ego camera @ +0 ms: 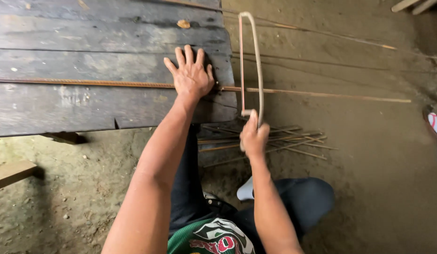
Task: Sawing a metal rebar on a wooden table using a hacksaw
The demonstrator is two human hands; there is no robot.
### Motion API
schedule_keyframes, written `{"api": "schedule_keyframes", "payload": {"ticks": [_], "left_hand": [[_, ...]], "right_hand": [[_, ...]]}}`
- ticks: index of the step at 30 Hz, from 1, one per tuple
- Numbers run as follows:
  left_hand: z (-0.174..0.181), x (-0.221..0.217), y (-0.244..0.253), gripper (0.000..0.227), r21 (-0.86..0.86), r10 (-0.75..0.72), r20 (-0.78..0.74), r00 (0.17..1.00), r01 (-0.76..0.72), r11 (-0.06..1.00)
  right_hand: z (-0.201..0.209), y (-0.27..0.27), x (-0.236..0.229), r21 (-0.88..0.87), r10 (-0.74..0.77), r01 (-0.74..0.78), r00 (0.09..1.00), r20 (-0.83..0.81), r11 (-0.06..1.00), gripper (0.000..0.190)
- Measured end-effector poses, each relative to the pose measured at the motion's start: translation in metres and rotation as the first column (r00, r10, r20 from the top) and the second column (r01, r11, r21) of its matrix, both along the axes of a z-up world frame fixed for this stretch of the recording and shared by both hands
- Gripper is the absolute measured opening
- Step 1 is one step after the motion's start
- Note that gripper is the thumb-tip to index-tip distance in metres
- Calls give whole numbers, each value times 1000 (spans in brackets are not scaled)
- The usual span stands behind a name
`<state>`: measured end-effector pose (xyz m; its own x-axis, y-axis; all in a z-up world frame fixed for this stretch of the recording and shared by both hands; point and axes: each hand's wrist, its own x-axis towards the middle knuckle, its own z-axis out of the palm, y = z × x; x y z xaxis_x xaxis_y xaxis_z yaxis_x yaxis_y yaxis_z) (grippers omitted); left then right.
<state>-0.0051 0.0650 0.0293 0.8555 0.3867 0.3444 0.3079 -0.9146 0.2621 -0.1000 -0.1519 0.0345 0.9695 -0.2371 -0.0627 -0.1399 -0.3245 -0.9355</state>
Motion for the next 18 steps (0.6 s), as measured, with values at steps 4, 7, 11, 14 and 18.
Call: {"api": "schedule_keyframes", "payload": {"ticks": [4, 7, 11, 14, 18], "left_hand": [[-4, 2, 0, 55, -56, -5, -66, 998, 2, 998], [-6, 3, 1, 55, -25, 17, -50, 999, -18, 1000], [-1, 3, 0, 54, -1, 21, -32, 999, -21, 1000], [-6, 4, 0, 54, -2, 20, -40, 999, -20, 1000], [-4, 3, 2, 53, 16, 33, -23, 999, -32, 999]], "right_hand": [[-51, -58, -109, 246, 102, -121, 991, 90, 962, 32], [-62, -96, -161, 223, 148, -158, 987, 65, 962, 27], [-92, -97, -123, 270, 43, -61, 997, 72, 961, 23], [-34, -10, -11, 261, 89, -115, 990, 110, 958, 60], [1, 24, 38, -21, -21, 22, 999, 43, 1000, 63]]}}
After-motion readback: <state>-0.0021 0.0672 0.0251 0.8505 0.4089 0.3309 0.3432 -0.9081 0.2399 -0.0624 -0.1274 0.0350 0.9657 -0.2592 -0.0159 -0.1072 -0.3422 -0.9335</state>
